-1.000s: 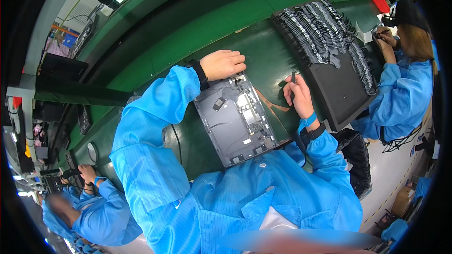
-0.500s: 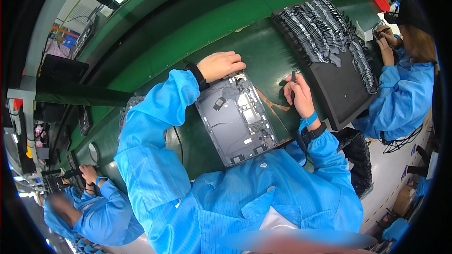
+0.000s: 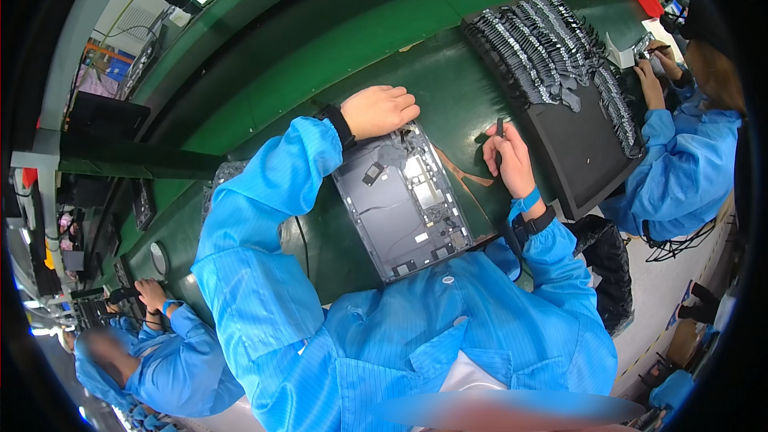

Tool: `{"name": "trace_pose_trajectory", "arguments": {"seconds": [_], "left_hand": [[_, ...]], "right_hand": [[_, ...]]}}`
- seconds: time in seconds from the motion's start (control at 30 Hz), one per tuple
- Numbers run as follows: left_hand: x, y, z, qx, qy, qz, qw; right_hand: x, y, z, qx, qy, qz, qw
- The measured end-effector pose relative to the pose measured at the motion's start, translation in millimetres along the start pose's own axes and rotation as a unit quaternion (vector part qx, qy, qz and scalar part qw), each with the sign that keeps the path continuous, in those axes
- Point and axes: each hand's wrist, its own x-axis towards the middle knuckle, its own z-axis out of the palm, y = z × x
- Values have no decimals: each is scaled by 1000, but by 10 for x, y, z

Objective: Manually assemble and connect components within a tablet or electronic device housing on a production line.

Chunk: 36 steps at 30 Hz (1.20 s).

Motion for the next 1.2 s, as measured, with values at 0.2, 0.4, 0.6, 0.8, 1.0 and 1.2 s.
{"name": "trace_pose_trajectory", "arguments": {"seconds": [0.2, 0.4, 0.6, 0.8, 1.0, 1.2], "left_hand": [[35, -46, 12, -12, 6, 20, 1000], [1, -54, -7, -113, -2, -33, 993], [-34, -31, -16, -121, -1, -62, 991], [-40, -19, 38, -80, 26, -41, 996], [8, 43, 23, -60, 26, -50, 997], [-20, 6, 58, -83, 58, -34, 994]], "right_hand": [[0, 26, -11, 8, 1, -3, 1000], [2, 31, -15, 10, 3, 4, 1000], [1, 7, -9, 5, 2, 4, 1000], [8, 13, -7, 1, 4, 4, 1000], [6, 20, -10, -3, 5, 1, 1000], [6, 37, -16, 1, -2, -4, 1000]]}}
